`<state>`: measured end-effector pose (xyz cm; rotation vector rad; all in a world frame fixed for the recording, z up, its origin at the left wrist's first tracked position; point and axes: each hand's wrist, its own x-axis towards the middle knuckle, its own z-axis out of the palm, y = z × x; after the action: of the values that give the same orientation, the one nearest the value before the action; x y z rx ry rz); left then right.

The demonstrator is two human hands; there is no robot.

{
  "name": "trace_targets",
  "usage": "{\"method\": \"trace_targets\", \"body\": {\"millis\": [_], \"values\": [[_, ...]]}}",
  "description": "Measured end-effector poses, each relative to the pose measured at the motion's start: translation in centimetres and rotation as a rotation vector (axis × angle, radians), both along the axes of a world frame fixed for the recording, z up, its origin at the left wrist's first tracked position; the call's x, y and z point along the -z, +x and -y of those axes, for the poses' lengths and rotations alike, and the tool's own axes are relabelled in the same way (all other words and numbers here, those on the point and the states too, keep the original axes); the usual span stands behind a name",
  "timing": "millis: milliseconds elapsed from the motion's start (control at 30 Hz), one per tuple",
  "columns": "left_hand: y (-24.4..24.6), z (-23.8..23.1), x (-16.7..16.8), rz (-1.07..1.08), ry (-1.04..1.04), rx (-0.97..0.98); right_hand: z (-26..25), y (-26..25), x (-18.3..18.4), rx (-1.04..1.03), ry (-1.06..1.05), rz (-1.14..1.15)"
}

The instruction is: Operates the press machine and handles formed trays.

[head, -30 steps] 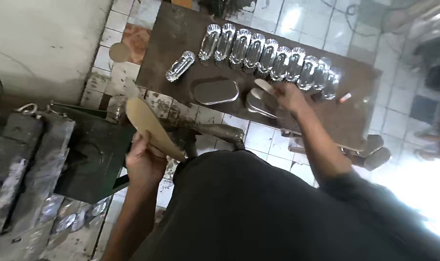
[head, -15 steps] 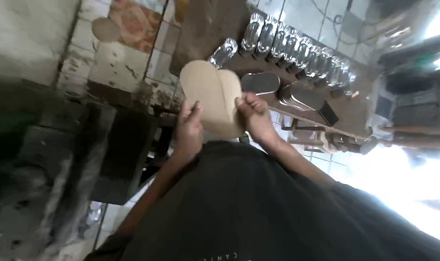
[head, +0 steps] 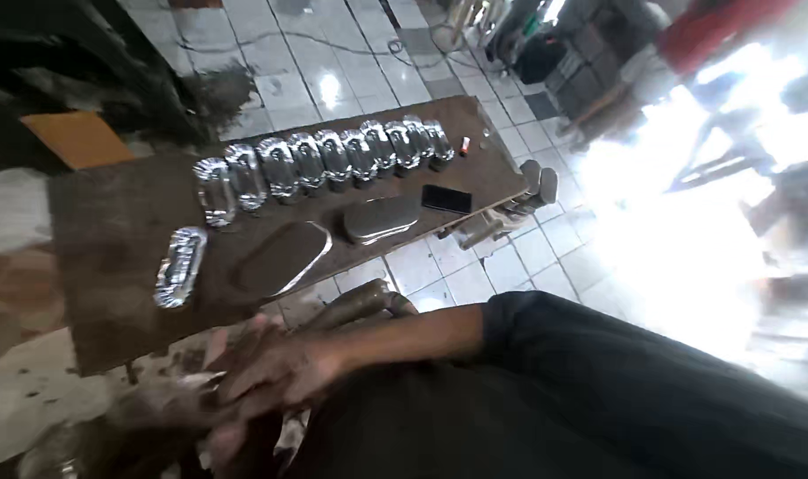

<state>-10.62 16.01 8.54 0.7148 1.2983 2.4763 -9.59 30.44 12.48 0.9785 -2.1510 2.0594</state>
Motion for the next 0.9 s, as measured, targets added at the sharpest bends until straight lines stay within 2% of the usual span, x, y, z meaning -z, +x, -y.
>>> {"method": "trace_targets", "body": {"millis": [33, 67, 100, 200, 233, 300, 400, 500, 633, 733, 800, 900], "values": [[0.3, -1.4, 2.3, 0.175, -0.260, -0.019, -3.4, 1.0, 1.7, 0.090, 0.088, 0.072], [0.7, -2.9, 4.8, 0.243, -0.614, 0.009, -7.1, 2.4, 3.5, 0.184, 0.218, 0.173], [0.5, -4.8, 7.9, 0.224, -0.906, 0.117, -10.8, 3.9, 6.2, 0.248, 0.384, 0.281], [-0.7, -10.6, 18.3, -0.167, -1.432, 0.497, -20.6, 11.3, 16.1, 0.283, 0.768, 0.656], [-0.9, -12.6, 20.8, -0.266, -1.541, 0.546, -23.5, 14.8, 18.1, 0.267, 0.855, 0.809], [-1.3, -15.7, 24.4, -0.353, -1.626, 0.509, -28.2, 22.2, 19.9, 0.250, 0.962, 1.123], [-2.7, -18.9, 27.5, -0.265, -1.699, 0.323, -33.0, 32.0, 20.8, 0.357, 1.028, 1.438], [-2.7, -20.9, 28.7, -0.212, -1.815, 0.298, -34.3, 36.9, 19.2, 0.472, 1.001, 1.698], [-2.8, -22.0, 27.5, -0.144, -1.879, 0.364, -35.0, 37.8, 19.9, 0.515, 0.922, 1.770], [-2.9, -19.8, 25.9, -0.141, -1.776, 0.288, -35.1, 33.0, 21.4, 0.471, 0.907, 1.632], [-3.4, -17.5, 23.8, -0.115, -1.716, 0.309, -34.4, 29.2, 22.2, 0.461, 0.898, 1.503], [-4.0, -12.7, 18.0, -0.022, -1.673, 0.148, -33.1, 23.3, 22.4, 0.398, 0.912, 1.295]]}}
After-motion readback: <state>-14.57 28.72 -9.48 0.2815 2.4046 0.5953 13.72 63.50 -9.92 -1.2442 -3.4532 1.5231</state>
